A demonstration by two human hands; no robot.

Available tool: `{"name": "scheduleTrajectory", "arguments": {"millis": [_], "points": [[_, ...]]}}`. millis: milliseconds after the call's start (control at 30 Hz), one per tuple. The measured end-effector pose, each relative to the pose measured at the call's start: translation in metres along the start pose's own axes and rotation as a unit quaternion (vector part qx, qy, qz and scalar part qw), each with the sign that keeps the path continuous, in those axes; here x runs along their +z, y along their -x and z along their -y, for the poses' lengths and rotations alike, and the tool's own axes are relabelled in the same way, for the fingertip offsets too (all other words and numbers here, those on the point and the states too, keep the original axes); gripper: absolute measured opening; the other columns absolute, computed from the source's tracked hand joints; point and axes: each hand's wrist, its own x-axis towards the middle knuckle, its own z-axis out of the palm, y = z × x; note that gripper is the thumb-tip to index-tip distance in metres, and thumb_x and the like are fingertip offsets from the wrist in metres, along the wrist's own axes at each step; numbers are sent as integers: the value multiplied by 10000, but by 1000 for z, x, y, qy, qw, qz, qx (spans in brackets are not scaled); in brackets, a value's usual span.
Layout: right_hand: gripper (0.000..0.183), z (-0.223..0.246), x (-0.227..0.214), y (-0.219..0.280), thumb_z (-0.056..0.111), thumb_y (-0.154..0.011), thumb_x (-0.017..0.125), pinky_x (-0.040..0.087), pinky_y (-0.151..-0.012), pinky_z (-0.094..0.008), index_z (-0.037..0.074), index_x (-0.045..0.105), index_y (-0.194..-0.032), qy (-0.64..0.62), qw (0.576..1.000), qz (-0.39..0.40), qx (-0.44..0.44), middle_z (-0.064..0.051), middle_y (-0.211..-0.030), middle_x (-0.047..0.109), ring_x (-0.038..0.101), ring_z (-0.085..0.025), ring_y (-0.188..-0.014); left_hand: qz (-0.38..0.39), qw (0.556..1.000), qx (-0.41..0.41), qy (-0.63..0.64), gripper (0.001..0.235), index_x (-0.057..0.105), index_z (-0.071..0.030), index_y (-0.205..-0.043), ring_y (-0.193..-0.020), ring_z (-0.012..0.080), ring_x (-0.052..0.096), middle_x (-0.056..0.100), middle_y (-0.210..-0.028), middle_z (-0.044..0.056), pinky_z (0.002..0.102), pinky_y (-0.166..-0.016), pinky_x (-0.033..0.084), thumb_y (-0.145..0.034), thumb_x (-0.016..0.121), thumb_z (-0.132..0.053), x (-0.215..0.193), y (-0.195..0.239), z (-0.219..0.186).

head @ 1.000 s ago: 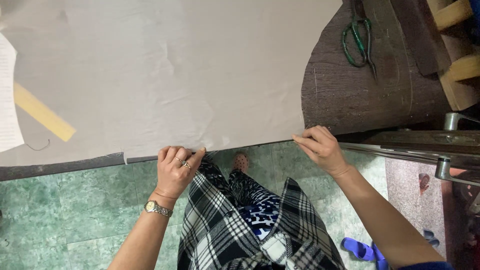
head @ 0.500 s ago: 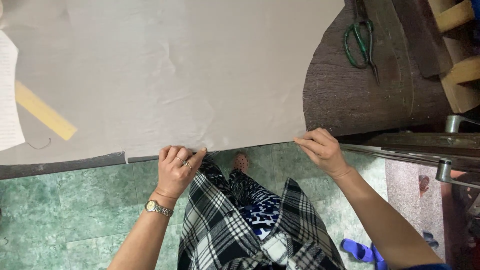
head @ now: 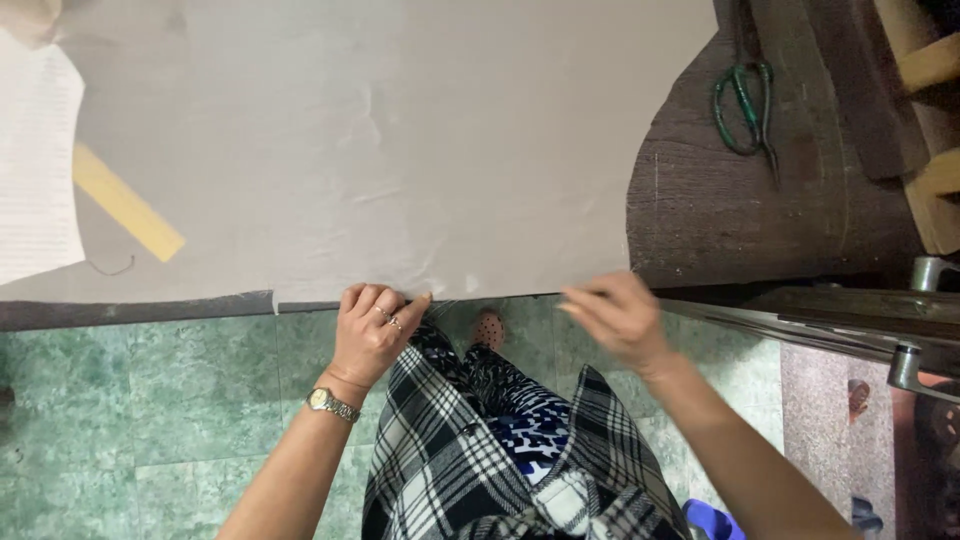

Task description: Laying out paper patterns on fabric for garment cutting on a large table

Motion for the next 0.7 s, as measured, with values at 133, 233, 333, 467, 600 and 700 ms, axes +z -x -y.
{"name": "scheduleTrajectory", "arguments": {"millis": [133,233,333,467,600,700], "points": [[183,31,63,-24,133,-867,702,519,-640,-348,81,741,-1039,-29,998,27,-40,-89,-838,658,612,-229,-709,-1,1000,4,1,50,714,-196,-883,-727,204,583,518,-691,10,362,-793,468,-857,677,-175,-3,-3,-1],[148,60,68,-61,95,-867,695,498,-648,-321,52,723,-1006,-26,994,83,-61,-98,-814,631,593,-224,-722,-6,1000,4,5,70,715,-190,-904,-726,209,580,516,-695,17,363,-786,470,-876,652,-173,-1,-1,0],[85,62,73,-65,82,-879,680,498,-631,-319,38,717,-943,-17,991,123,-55,-86,-792,598,586,-211,-712,-7,1000,3,3,80,716,-192,-911,-724,206,574,513,-691,15,363,-784,467,-869,655,-162,1,1,1],[110,57,81,-53,62,-885,652,488,-650,-293,60,714,-976,16,988,148,-41,-55,-787,578,567,-181,-729,-9,1000,-7,1,83,718,-200,-915,-729,194,581,522,-683,9,353,-783,465,-875,653,-167,-1,1,-2],[111,55,87,-48,51,-903,629,487,-640,-314,49,713,-977,2,991,128,-35,-52,-771,556,552,-208,-688,0,1000,-20,-10,90,718,-213,-928,-815,180,589,591,-841,7,357,-827,443,-891,650,-166,-16,2,-1],[113,51,89,-45,50,-876,657,496,-651,-329,49,717,-972,-2,991,130,-35,-61,-788,579,569,-213,-707,16,997,-44,-66,171,705,-264,-1047,-834,163,580,578,-895,-17,362,-855,434,-890,658,-217,-27,30,21]]}}
